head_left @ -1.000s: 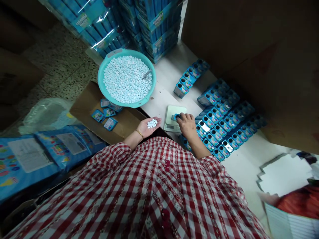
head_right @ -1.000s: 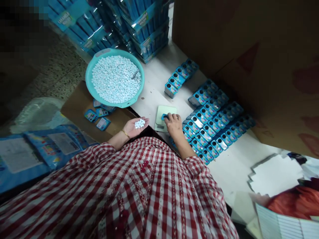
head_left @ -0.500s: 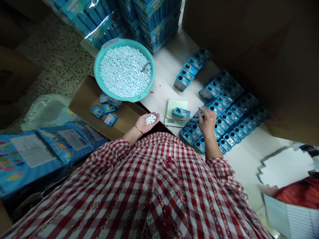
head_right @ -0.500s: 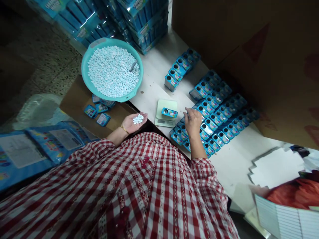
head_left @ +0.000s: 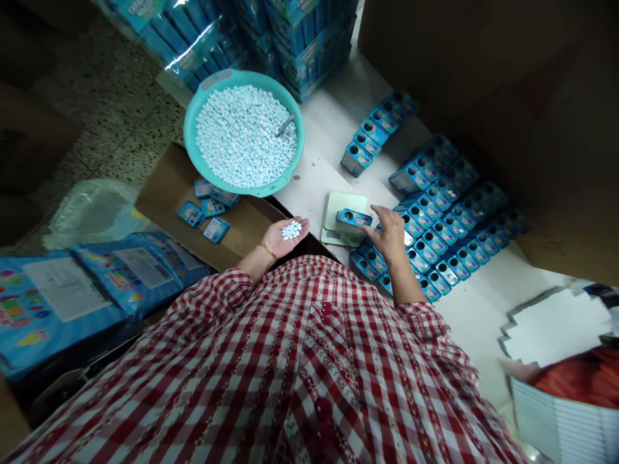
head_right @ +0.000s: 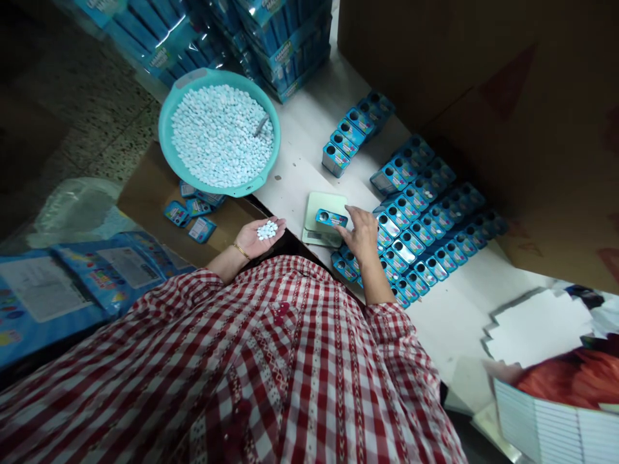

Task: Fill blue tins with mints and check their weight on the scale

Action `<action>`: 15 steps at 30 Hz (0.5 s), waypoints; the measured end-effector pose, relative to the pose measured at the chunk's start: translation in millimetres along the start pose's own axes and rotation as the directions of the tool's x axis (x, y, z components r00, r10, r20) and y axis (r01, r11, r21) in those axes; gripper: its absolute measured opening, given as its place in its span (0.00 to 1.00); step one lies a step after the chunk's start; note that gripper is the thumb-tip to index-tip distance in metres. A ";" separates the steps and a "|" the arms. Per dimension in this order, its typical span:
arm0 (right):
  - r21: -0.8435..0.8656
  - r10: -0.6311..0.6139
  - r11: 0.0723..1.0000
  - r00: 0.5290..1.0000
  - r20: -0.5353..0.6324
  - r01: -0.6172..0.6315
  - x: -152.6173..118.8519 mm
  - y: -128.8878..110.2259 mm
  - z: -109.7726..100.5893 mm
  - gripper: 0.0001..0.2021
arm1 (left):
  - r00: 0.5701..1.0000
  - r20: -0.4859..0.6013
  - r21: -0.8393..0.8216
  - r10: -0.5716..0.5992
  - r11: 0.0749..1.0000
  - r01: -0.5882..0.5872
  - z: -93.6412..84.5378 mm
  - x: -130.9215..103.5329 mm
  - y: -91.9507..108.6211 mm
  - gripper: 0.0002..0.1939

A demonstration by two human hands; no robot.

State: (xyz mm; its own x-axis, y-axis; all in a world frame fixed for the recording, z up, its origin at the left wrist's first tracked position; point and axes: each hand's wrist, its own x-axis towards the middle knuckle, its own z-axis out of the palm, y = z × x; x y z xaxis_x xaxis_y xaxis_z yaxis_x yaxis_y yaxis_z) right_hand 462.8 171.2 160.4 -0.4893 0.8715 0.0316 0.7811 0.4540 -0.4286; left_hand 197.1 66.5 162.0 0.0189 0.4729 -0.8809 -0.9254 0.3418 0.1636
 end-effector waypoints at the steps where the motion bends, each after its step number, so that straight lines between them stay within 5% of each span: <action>1: 0.002 -0.002 1.000 1.000 0.009 0.002 0.2 -0.8 0.9 0.26 | 1.000 -0.002 -0.003 -0.002 1.000 0.002 0.2 0.3 0.3 0.13; 15: 0.052 0.053 0.997 0.996 -0.071 -0.050 -19.2 16.2 -8.4 0.24 | 1.000 -0.001 0.026 -0.009 1.000 0.009 12.2 5.8 0.7 0.14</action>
State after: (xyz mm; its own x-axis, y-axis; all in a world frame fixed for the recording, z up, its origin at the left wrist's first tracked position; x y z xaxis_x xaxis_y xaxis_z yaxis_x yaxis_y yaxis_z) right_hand 488.2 163.3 160.4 -0.4179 0.9055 0.0730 0.7832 0.3998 -0.4762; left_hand 201.2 79.4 162.5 0.0266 0.4687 -0.8830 -0.9151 0.3669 0.1672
